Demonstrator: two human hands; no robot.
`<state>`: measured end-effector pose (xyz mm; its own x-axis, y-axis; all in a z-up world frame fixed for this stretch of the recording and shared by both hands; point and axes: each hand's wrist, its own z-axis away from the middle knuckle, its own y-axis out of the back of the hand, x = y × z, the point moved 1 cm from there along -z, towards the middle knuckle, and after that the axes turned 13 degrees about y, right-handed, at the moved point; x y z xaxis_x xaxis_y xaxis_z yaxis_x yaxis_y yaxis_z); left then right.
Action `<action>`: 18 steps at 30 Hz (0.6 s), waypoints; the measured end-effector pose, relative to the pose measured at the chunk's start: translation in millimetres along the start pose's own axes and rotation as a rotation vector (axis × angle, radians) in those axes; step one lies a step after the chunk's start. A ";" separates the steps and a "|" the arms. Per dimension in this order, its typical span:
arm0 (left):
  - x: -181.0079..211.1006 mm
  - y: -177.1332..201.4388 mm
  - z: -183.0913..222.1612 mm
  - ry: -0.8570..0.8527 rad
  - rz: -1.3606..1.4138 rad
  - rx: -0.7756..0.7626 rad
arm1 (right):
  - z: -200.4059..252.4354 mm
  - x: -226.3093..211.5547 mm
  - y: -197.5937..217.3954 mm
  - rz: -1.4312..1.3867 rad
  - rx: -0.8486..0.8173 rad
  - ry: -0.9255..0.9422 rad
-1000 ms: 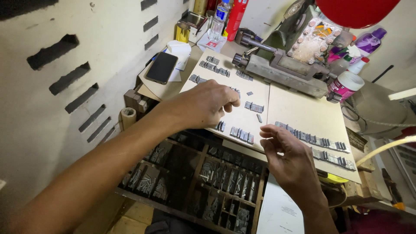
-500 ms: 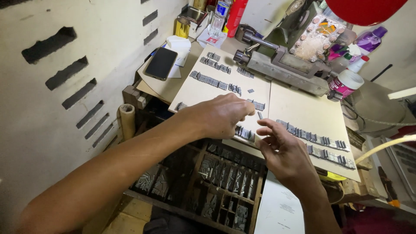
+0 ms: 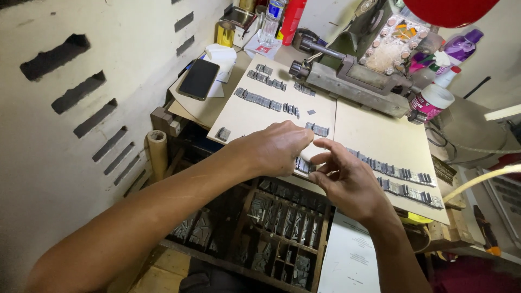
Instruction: Arranging individual metal type characters from a storage tray onto a composing board to set text for printing.
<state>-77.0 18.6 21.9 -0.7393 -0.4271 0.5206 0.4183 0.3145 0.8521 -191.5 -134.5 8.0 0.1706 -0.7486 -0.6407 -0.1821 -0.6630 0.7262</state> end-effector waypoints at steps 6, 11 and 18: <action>-4.2 -3.6 -4.7 0.002 0.012 0.001 | -2.3 3.2 1.2 -0.032 0.007 0.000; 0.5 0.4 1.3 0.015 -0.013 0.014 | -1.5 0.0 -0.9 -0.014 0.013 0.019; -0.4 -5.3 -3.0 -0.012 -0.029 0.041 | -2.6 -1.8 -4.0 0.035 0.017 0.049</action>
<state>-77.4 14.6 17.3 -0.7576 -0.4263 0.4943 0.3746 0.3363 0.8641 -188.5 -130.5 6.9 0.2106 -0.7707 -0.6014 -0.2050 -0.6364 0.7436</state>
